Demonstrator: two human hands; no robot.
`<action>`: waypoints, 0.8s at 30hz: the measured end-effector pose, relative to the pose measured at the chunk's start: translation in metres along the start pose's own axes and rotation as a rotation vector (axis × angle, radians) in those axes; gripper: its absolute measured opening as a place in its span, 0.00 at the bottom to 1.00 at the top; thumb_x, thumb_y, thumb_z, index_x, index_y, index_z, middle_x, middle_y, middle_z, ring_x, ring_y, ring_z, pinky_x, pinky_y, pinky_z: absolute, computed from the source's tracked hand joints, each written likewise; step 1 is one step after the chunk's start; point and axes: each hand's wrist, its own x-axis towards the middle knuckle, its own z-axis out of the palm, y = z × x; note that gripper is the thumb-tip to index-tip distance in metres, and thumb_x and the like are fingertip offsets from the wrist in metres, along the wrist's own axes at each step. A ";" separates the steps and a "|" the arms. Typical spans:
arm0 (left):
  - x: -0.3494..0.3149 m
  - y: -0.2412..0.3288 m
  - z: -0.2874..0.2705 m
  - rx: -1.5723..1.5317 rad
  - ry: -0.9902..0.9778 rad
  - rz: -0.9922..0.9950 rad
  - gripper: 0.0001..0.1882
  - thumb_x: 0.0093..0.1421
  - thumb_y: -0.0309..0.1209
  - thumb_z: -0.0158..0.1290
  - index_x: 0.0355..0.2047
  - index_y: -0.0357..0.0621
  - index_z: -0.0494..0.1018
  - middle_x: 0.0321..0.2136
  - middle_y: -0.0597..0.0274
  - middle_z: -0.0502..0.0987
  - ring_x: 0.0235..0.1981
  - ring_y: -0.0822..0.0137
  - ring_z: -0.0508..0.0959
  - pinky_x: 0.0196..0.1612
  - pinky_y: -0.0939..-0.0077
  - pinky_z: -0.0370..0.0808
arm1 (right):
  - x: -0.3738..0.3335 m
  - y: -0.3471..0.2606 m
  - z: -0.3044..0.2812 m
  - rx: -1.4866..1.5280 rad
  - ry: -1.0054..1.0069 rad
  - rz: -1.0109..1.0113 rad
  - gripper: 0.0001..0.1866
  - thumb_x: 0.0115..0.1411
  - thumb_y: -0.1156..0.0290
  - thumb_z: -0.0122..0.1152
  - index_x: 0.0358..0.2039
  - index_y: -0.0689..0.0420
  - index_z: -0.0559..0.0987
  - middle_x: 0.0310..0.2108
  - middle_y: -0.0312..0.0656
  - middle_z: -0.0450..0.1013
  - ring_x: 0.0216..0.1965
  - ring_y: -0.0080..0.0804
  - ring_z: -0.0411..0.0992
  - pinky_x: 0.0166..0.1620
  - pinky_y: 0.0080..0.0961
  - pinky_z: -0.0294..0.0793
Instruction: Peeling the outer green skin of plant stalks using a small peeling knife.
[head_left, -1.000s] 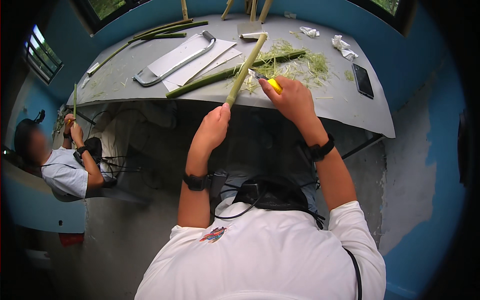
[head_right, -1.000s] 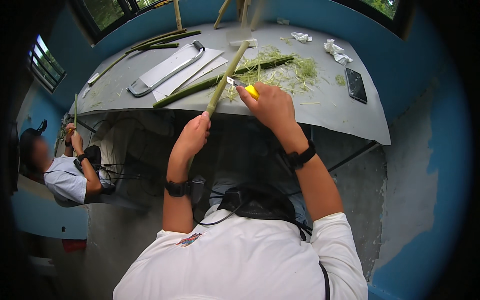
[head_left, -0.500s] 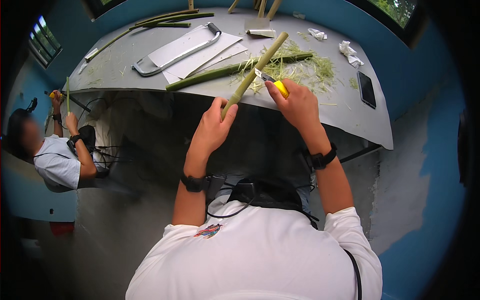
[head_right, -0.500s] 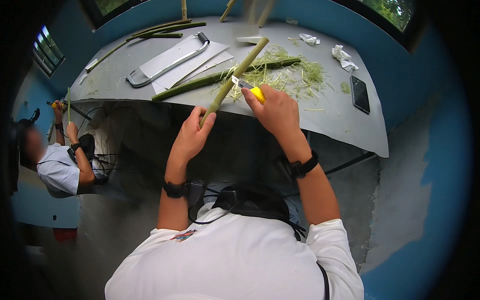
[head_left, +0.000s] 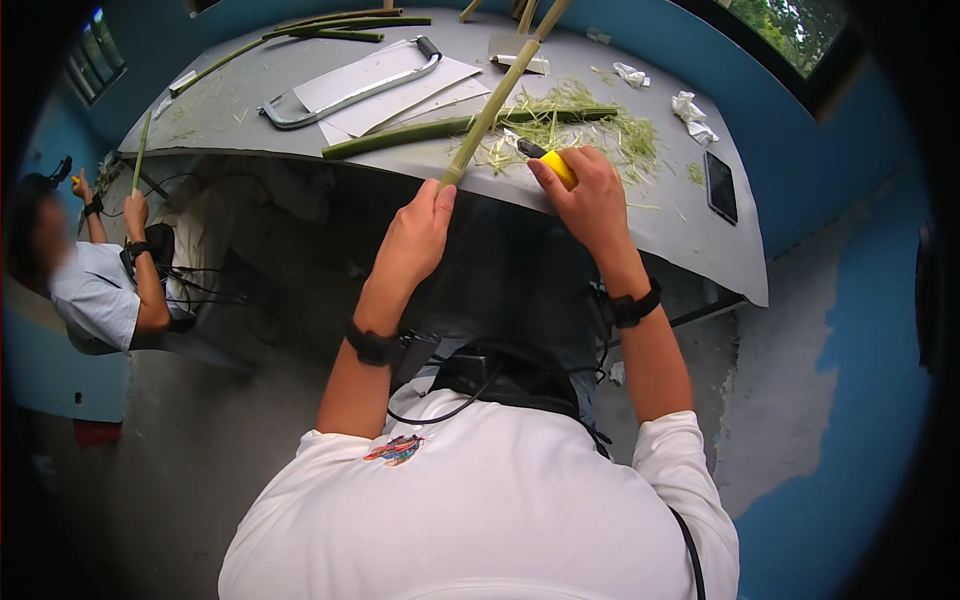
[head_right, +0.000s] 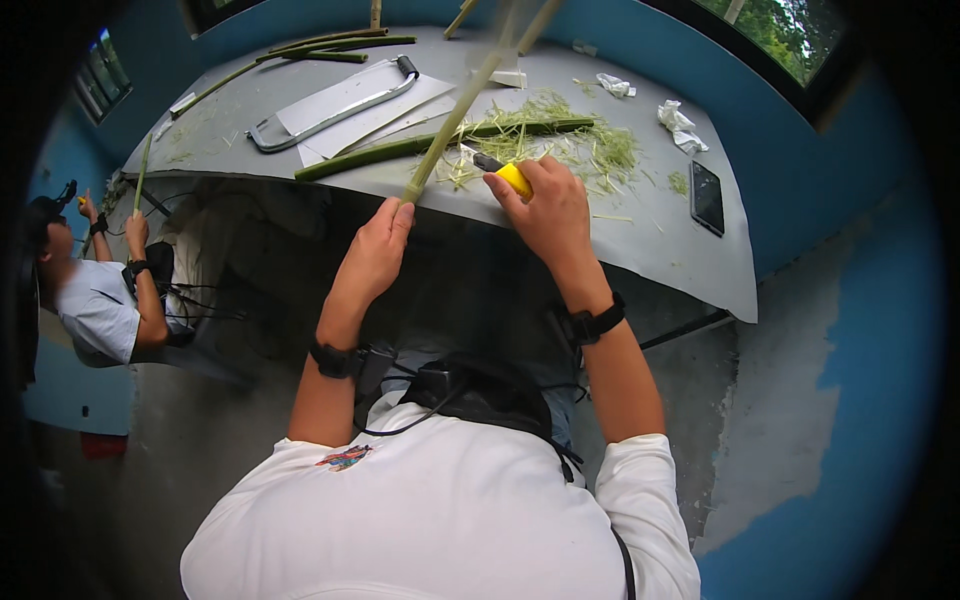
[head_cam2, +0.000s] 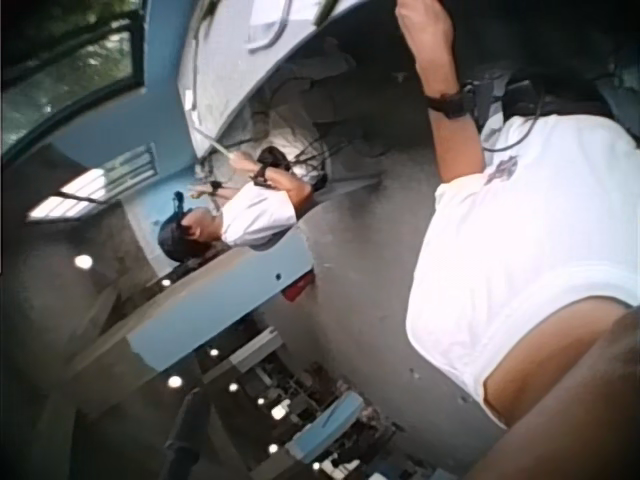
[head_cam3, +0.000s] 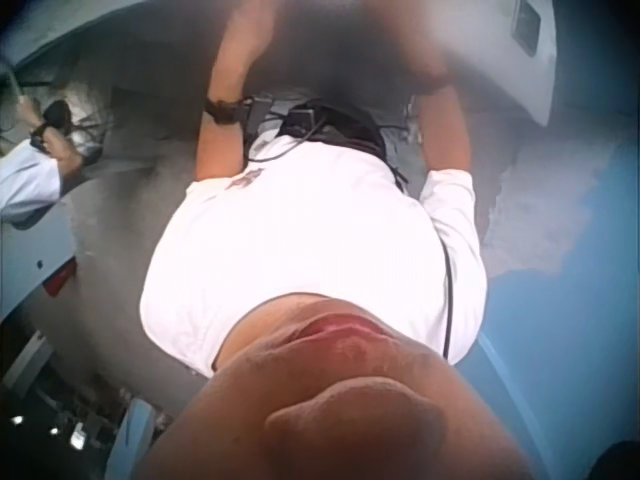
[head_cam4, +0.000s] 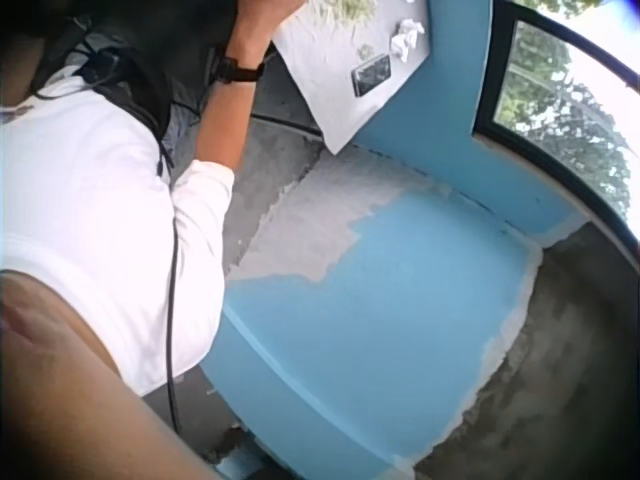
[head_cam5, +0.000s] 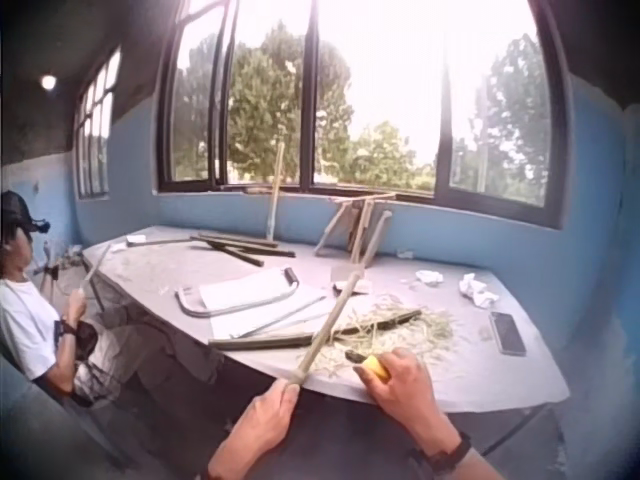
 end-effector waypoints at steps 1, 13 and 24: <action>0.001 -0.001 0.001 0.025 -0.001 -0.002 0.25 0.86 0.50 0.43 0.45 0.38 0.72 0.26 0.51 0.76 0.28 0.53 0.77 0.37 0.58 0.76 | -0.001 0.000 0.001 -0.021 0.011 -0.007 0.29 0.71 0.44 0.71 0.37 0.63 0.84 0.34 0.49 0.77 0.35 0.52 0.77 0.41 0.45 0.75; 0.003 -0.003 0.003 -0.034 -0.027 0.046 0.23 0.86 0.48 0.41 0.45 0.38 0.67 0.31 0.31 0.77 0.38 0.22 0.76 0.38 0.37 0.72 | -0.007 -0.002 0.005 -0.034 0.066 0.039 0.28 0.69 0.42 0.71 0.34 0.59 0.84 0.35 0.48 0.78 0.40 0.51 0.79 0.45 0.48 0.78; 0.000 0.001 0.002 0.095 0.023 0.033 0.24 0.85 0.49 0.42 0.44 0.39 0.69 0.30 0.33 0.79 0.36 0.27 0.79 0.39 0.37 0.75 | -0.001 -0.009 -0.001 0.005 -0.078 0.056 0.29 0.74 0.42 0.65 0.36 0.59 0.78 0.33 0.50 0.78 0.37 0.56 0.79 0.41 0.51 0.78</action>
